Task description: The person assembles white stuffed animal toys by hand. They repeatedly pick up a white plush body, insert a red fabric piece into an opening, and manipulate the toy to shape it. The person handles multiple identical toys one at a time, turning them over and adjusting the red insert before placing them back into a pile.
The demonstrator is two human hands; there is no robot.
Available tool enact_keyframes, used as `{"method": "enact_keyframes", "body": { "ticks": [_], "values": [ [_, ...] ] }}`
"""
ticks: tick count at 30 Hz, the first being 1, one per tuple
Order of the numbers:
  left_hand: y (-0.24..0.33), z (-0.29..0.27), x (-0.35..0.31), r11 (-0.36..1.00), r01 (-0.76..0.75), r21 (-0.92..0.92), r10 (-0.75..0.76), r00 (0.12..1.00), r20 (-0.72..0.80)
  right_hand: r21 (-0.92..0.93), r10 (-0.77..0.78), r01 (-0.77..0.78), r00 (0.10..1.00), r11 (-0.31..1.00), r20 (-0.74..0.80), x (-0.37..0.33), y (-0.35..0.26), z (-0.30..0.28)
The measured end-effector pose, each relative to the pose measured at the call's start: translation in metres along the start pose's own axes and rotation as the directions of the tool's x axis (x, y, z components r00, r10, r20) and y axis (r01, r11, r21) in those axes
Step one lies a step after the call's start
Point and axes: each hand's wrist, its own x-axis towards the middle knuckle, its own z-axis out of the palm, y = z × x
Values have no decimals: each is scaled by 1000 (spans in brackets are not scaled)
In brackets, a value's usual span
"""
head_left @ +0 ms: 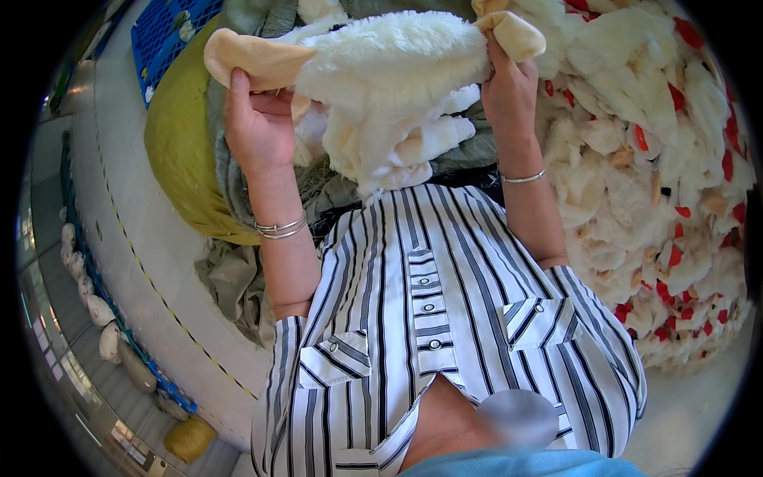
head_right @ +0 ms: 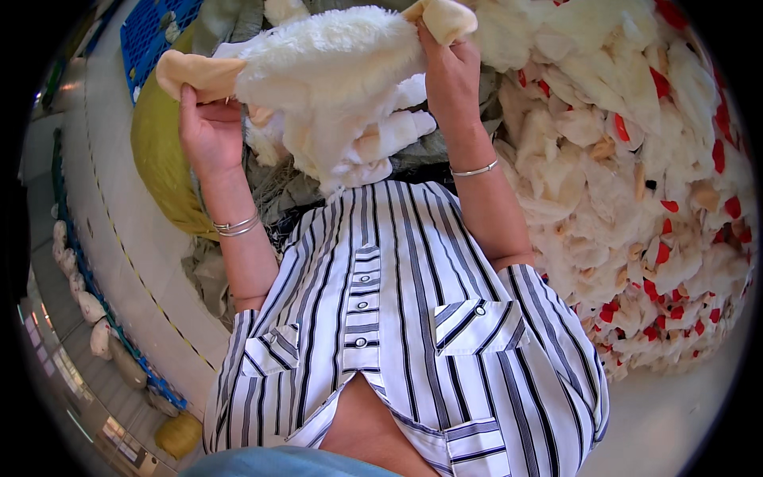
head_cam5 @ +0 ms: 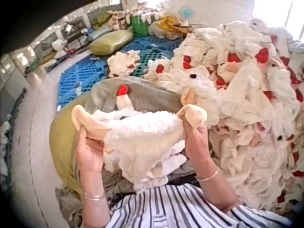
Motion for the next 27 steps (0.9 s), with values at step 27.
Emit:
{"method": "enact_keyframes", "body": {
  "ticks": [27],
  "values": [
    [-58, -8, -34, 936, 326, 132, -301, 937, -176, -404, 67, 93, 928, 910, 366, -36, 13, 31]
  ]
}}
